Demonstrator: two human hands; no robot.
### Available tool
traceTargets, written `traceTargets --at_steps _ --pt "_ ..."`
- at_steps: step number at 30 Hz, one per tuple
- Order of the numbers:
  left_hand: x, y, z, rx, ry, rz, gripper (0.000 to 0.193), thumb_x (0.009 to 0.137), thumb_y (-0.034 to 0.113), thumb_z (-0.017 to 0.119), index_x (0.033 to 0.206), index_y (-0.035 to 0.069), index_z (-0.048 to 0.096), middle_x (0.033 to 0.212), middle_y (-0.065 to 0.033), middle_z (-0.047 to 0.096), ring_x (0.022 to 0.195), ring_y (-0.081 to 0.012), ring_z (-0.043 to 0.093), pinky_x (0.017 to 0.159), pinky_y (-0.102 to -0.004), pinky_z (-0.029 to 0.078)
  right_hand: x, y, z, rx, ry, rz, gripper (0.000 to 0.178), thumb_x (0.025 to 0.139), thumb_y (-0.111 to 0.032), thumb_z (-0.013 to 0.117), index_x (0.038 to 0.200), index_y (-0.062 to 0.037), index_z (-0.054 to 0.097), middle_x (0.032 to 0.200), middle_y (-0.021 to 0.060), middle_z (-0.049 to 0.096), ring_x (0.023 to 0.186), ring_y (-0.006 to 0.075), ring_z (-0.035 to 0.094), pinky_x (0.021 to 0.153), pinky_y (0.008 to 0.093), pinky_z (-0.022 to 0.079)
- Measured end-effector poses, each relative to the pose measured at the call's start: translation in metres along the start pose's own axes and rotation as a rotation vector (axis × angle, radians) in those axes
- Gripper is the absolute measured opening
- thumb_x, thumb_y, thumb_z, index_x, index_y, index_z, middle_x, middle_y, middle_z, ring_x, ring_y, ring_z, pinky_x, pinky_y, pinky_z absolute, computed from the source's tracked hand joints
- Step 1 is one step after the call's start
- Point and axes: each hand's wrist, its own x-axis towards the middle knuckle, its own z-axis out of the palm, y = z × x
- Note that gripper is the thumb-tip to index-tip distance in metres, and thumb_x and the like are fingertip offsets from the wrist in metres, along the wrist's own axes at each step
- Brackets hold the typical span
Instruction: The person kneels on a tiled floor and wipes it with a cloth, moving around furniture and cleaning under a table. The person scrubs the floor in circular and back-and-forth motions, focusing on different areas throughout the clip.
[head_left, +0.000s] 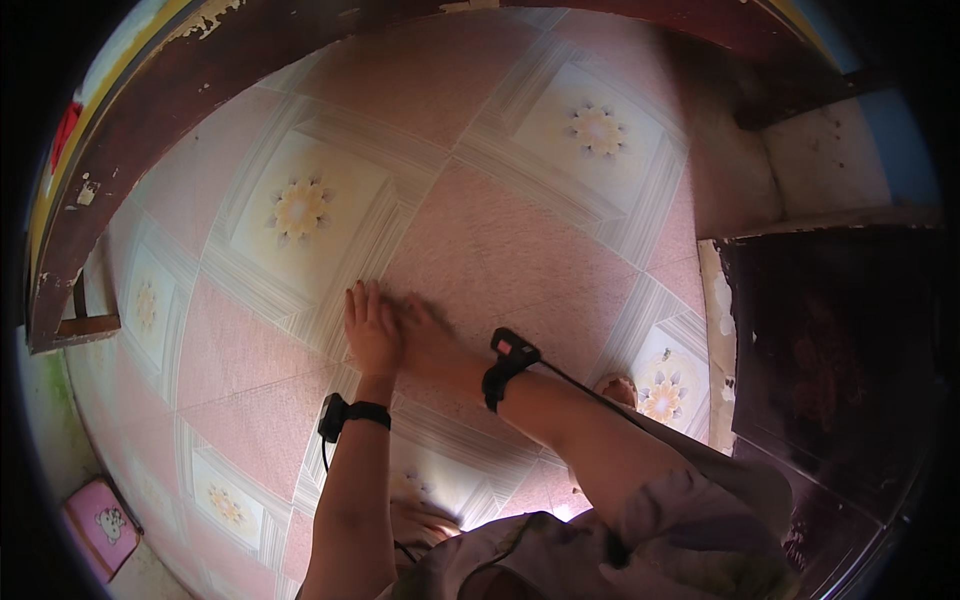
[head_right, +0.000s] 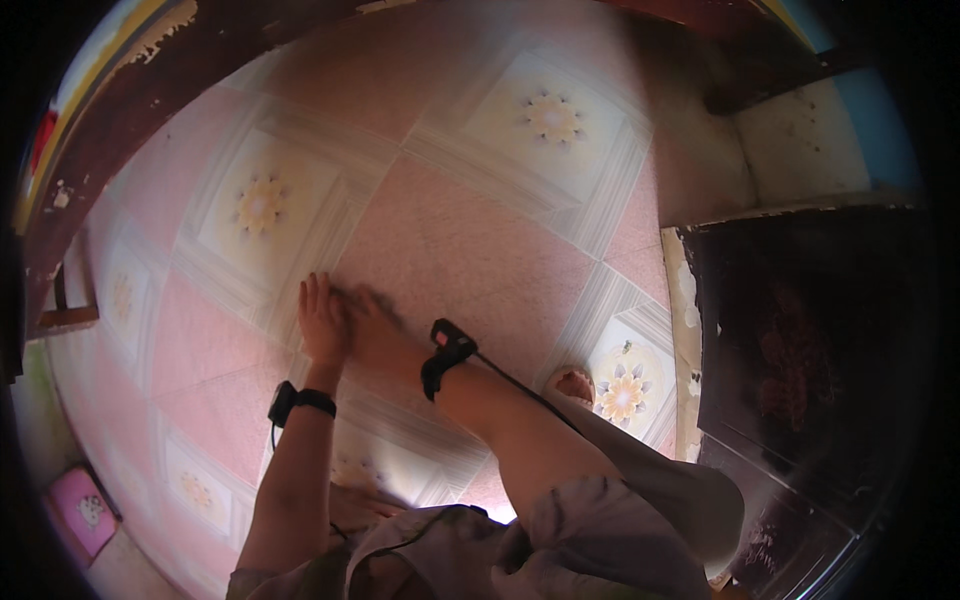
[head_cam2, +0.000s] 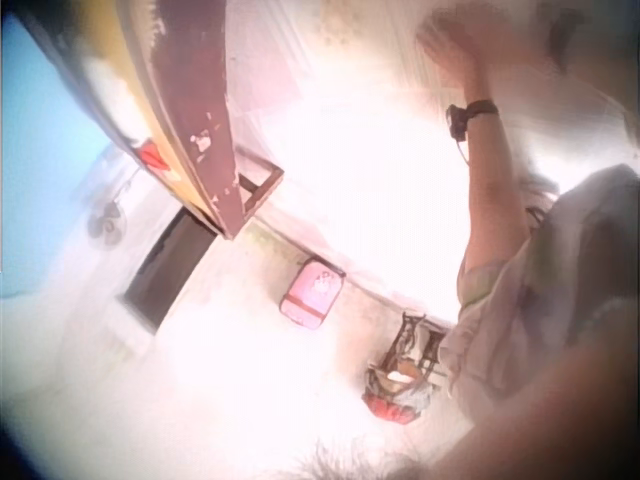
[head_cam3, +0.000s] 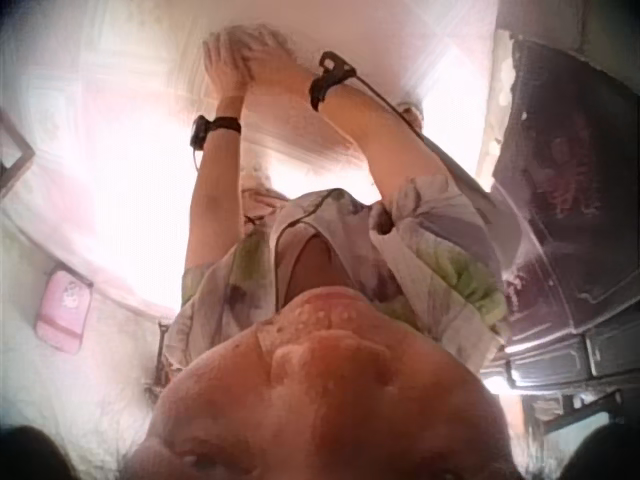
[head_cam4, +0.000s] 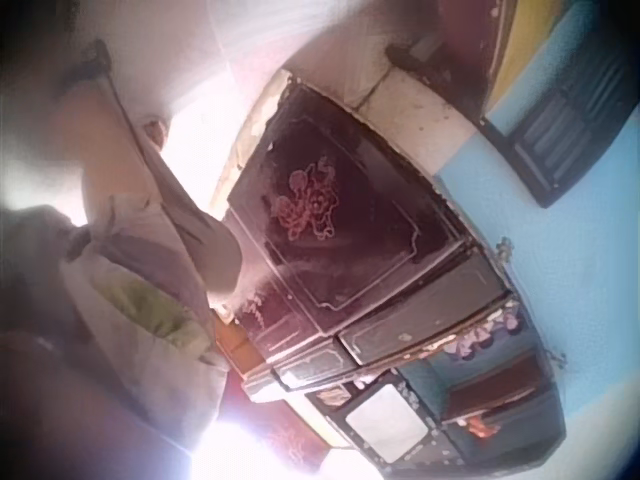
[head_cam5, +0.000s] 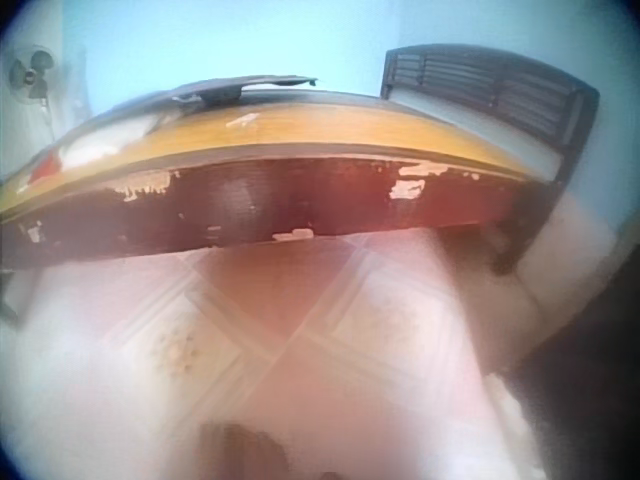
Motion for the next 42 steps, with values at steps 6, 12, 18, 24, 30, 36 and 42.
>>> traceTargets --at_steps 6,12,18,24,30,36,42 --pt "0.006 0.070 0.054 0.164 -0.068 0.063 0.045 0.099 0.021 0.059 0.143 0.010 0.058 0.158 -0.0215 0.043 0.150 -0.0434 0.033 0.119 -0.0588 0.028 -0.068 0.189 -0.060 -0.217 0.362 0.453 0.038 0.086 -0.020 0.070 0.124 -0.0170 0.066 0.145 0.0096 0.052 0.142 0.0343 0.043 0.108 0.0713 0.033" --pt "0.022 0.096 0.055 0.194 -0.034 0.076 0.039 0.095 0.017 0.061 0.133 0.007 0.062 0.151 -0.0254 0.050 0.142 -0.0467 0.043 0.116 -0.0576 0.034 -0.167 0.294 -0.125 -0.496 0.431 1.107 0.040 0.095 -0.027 0.062 0.134 -0.0166 0.060 0.155 0.0102 0.045 0.145 0.0332 0.038 0.109 0.0676 0.033" --pt "0.055 0.080 0.075 -0.091 -0.013 -0.052 0.033 0.094 0.006 0.057 0.126 0.004 0.065 0.140 -0.0251 0.059 0.133 -0.0443 0.054 0.107 -0.0502 0.046 -0.077 0.232 -0.060 -0.211 0.418 0.869 0.051 0.092 -0.017 0.065 0.142 -0.0109 0.055 0.158 0.0172 0.042 0.148 0.0362 0.035 0.115 0.0616 0.027" --pt "0.070 0.057 0.036 -0.645 0.314 -0.597 0.042 0.094 0.003 0.043 0.131 -0.003 0.061 0.131 -0.0163 0.063 0.123 -0.0284 0.058 0.108 -0.0418 0.044 0.035 0.117 -0.033 0.055 0.034 0.244 0.050 0.085 -0.021 0.068 0.134 -0.0150 0.065 0.156 0.0158 0.046 0.149 0.0359 0.035 0.120 0.0636 0.020" --pt "0.079 0.086 0.031 -0.284 0.210 -0.291 0.049 0.106 0.028 0.045 0.147 0.002 0.049 0.156 -0.0219 0.044 0.146 -0.0401 0.038 0.119 -0.0501 0.032 0.069 0.140 -0.029 0.195 0.242 0.073 0.036 0.086 -0.033 0.069 0.120 -0.0210 0.069 0.146 0.0055 0.053 0.147 0.0290 0.037 0.121 0.0641 0.019" --pt "0.167 0.192 0.130 0.046 -0.050 0.219 0.053 0.104 0.032 0.053 0.150 0.006 0.047 0.165 -0.0186 0.032 0.153 -0.0461 0.023 0.121 -0.0617 0.022 0.041 0.359 -0.099 -0.117 0.434 0.483 0.043 0.088 -0.028 0.067 0.130 -0.0193 0.064 0.153 0.0085 0.046 0.147 0.0331 0.036 0.118 0.0686 0.022" --pt "0.220 0.300 0.207 0.041 -0.042 0.361 0.053 0.104 0.031 0.052 0.151 0.008 0.046 0.167 -0.0212 0.027 0.155 -0.0445 0.019 0.122 -0.0636 0.016 -0.118 0.515 -0.202 -0.395 0.465 1.120 0.041 0.087 -0.029 0.066 0.128 -0.0241 0.063 0.150 0.0072 0.047 0.143 0.0329 0.036 0.113 0.0678 0.029"
